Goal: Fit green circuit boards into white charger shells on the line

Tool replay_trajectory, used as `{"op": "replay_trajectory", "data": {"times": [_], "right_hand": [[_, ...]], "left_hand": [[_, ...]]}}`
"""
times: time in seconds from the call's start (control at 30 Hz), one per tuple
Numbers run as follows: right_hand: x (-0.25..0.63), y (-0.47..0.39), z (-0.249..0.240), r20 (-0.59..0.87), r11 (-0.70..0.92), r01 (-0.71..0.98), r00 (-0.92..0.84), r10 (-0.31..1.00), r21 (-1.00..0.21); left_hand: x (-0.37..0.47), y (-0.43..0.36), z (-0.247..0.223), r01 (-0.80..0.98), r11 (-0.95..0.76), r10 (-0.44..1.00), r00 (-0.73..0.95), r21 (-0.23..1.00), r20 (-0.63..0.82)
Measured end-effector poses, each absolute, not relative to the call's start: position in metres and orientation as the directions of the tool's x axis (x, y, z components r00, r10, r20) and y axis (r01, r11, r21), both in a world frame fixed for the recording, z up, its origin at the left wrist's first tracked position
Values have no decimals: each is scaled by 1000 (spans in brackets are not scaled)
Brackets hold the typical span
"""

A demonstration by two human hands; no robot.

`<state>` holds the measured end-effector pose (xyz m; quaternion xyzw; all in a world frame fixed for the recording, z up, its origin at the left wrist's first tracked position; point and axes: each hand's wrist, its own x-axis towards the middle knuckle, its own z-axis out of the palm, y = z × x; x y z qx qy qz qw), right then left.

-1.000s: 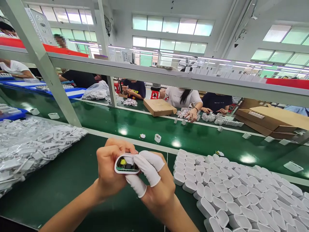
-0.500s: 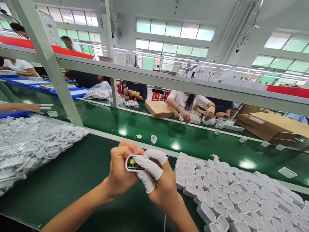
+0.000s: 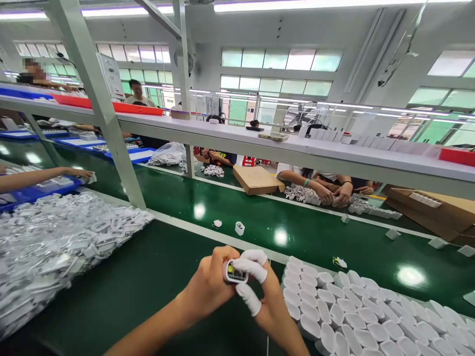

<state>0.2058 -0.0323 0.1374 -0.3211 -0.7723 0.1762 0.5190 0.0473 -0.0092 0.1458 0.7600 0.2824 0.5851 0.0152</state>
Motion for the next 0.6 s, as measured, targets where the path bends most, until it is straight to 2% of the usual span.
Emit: {"op": "replay_trajectory", "data": {"times": [0.07, 0.13, 0.2, 0.3, 0.43, 0.6], "right_hand": [[195, -9, 130, 584, 598, 315, -147, 798, -737], [171, 30, 120, 495, 492, 401, -105, 863, -773], [138, 78, 108, 404, 412, 521, -136, 905, -748], [91, 139, 94, 270, 330, 690, -199, 942, -644], [66, 172, 84, 135, 249, 818, -209, 969, -518], [77, 164, 70, 21, 227, 879, -241, 970, -418]], "left_hand": [[30, -7, 160, 468, -785, 516, 130, 406, 847], [4, -2, 176, 501, -675, 608, -40, 542, 793], [-26, 1, 190, 451, -588, 623, -277, 672, 731], [-64, 2, 201, 248, -593, 635, -442, 766, 634], [-93, -1, 203, 0, -653, 677, -447, 757, 585], [-92, -1, 206, -73, -658, 707, -402, 750, 582]]}}
